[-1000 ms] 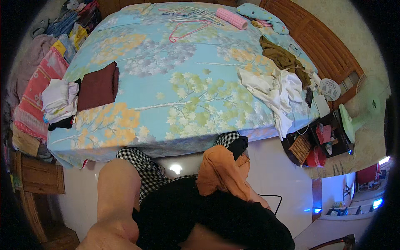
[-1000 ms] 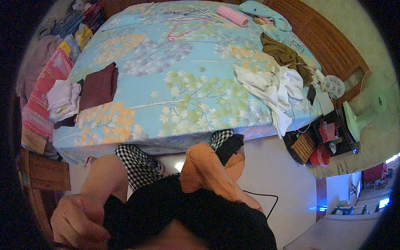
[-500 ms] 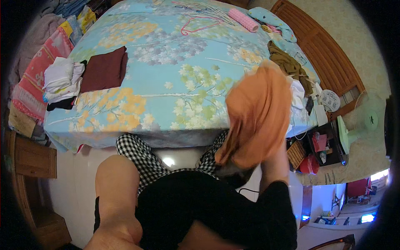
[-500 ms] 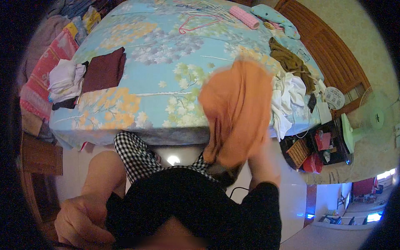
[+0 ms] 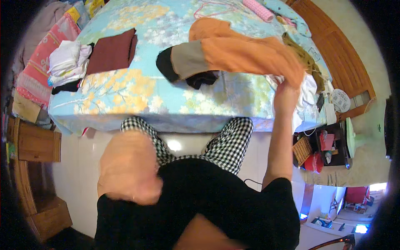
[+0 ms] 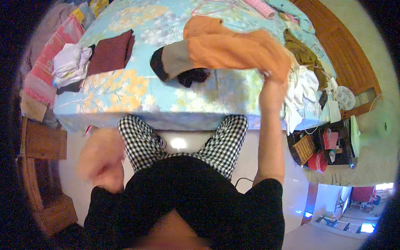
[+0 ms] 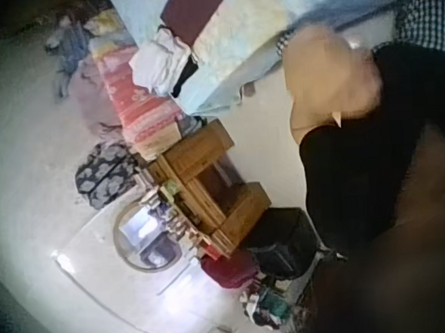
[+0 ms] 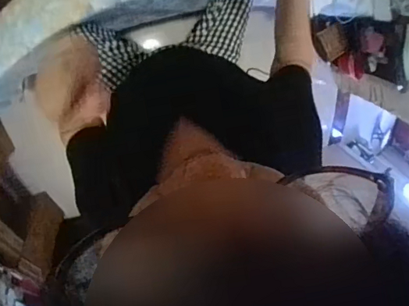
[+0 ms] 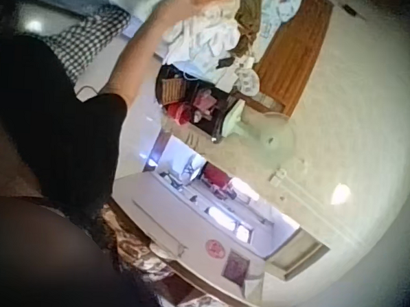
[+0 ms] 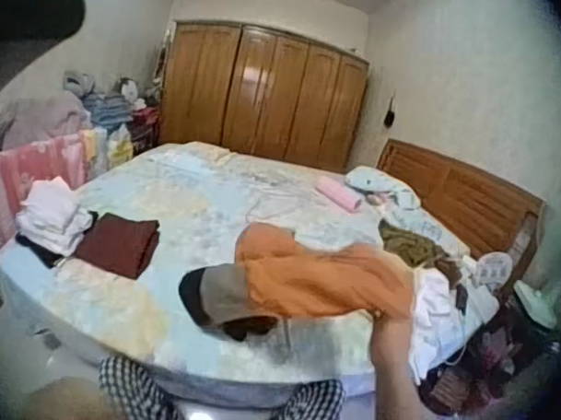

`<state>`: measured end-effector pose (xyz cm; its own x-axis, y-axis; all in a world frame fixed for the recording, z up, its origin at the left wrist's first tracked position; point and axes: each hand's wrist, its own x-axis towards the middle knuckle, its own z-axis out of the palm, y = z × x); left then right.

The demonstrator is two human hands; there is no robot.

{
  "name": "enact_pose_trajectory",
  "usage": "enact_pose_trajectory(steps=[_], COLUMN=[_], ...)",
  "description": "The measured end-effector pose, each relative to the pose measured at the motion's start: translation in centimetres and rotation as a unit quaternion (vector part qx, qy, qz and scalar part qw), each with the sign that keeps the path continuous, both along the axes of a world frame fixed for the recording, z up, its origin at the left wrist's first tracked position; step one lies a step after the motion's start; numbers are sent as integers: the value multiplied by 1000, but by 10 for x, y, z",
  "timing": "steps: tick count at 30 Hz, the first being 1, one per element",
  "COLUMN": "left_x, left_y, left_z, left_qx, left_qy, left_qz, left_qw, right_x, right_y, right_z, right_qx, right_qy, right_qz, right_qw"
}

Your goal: Folding various articles of clothing, including pants and shirts, on a floral-patterned bedspread.

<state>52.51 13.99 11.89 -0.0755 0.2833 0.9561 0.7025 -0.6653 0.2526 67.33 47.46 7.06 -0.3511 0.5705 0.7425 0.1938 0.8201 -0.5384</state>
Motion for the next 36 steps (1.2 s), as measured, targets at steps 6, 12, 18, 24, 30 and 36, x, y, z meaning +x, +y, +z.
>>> enact_pose_trajectory(steps=[6, 12, 18, 24, 30, 36], left_x=[-34, -58, -93, -121, -59, -11], left_y=[45, 84, 127, 132, 59, 10], left_z=[-103, -169, -192, -180, -72, -6], left_qx=[-294, -431, -510, -420, -128, 57], left_qy=[-121, -102, -37, -364, -550, -263], left_qz=[191, 256, 394, 206, -82, 55], left_qw=[929, 859, 764, 805, 822, 962], right_x=[47, 73, 85, 95, 99, 107], right_y=[-64, -98, -95, -82, -101, -112], right_z=[-148, -169, -143, -126, -30, 8], right_qx=[-512, -488, -414, -357, -349, -54], right_qy=[-58, -25, 14, 114, 285, 226], right_qz=[62, 124, 149, 138, 364, 18], right_qw=[855, 863, 898, 917, 815, 972])
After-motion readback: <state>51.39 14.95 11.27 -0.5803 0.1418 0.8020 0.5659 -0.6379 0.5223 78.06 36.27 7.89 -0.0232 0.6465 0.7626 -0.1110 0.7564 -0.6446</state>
